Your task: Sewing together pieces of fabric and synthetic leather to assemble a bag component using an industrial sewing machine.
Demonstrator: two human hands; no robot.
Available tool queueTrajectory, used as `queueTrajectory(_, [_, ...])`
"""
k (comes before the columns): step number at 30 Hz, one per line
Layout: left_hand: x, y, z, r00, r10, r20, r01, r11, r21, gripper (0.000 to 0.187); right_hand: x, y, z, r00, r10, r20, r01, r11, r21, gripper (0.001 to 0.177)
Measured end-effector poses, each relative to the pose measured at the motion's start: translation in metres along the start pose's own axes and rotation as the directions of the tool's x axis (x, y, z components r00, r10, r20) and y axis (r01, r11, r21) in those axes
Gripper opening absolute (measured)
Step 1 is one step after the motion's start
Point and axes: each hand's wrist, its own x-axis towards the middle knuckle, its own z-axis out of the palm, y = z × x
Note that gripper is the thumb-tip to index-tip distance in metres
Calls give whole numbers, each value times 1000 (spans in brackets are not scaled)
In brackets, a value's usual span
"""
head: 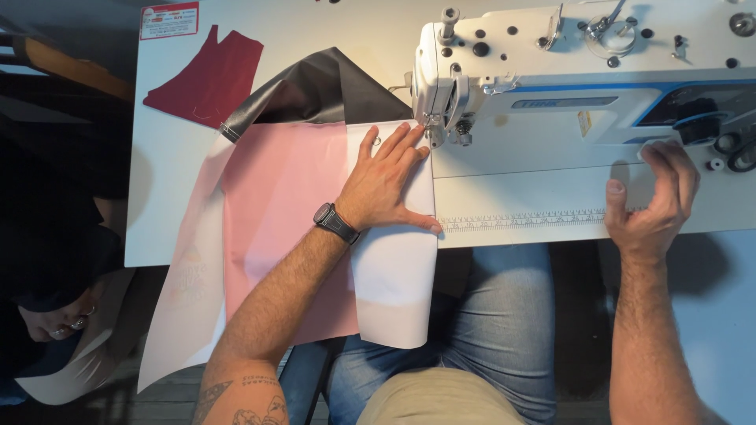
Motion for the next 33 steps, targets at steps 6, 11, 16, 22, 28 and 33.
queueTrajectory(6, [1,-1,2,1000,0,1,0,1000,-15,128,-6,7,3,1000,2,12,-2,1000,-14,54])
queueTrajectory(11, [3,-2,3,999,-35,24,36,998,-49,132,-5,8,4,1000,3,3,-3,1000,-8,55])
queueTrajectory(16, [0,-3,2,999,-30,20,31,998,-52,140,-3,3,5,1000,23,-13,-22,998,56,56])
queueTrajectory(22, [10,3,-10,998,5,59,0,996,-84,145,-19,38,8,977,113,-182,-105,993,57,59])
queueTrajectory(28, [13,5,-4,998,-29,53,30,999,-24,147,112,88,-71,933,-45,-358,28,998,-52,79])
queueTrajectory(33, [7,0,7,998,7,-60,-10,999,-49,156,172,191,-58,966,-161,201,227,899,-375,51])
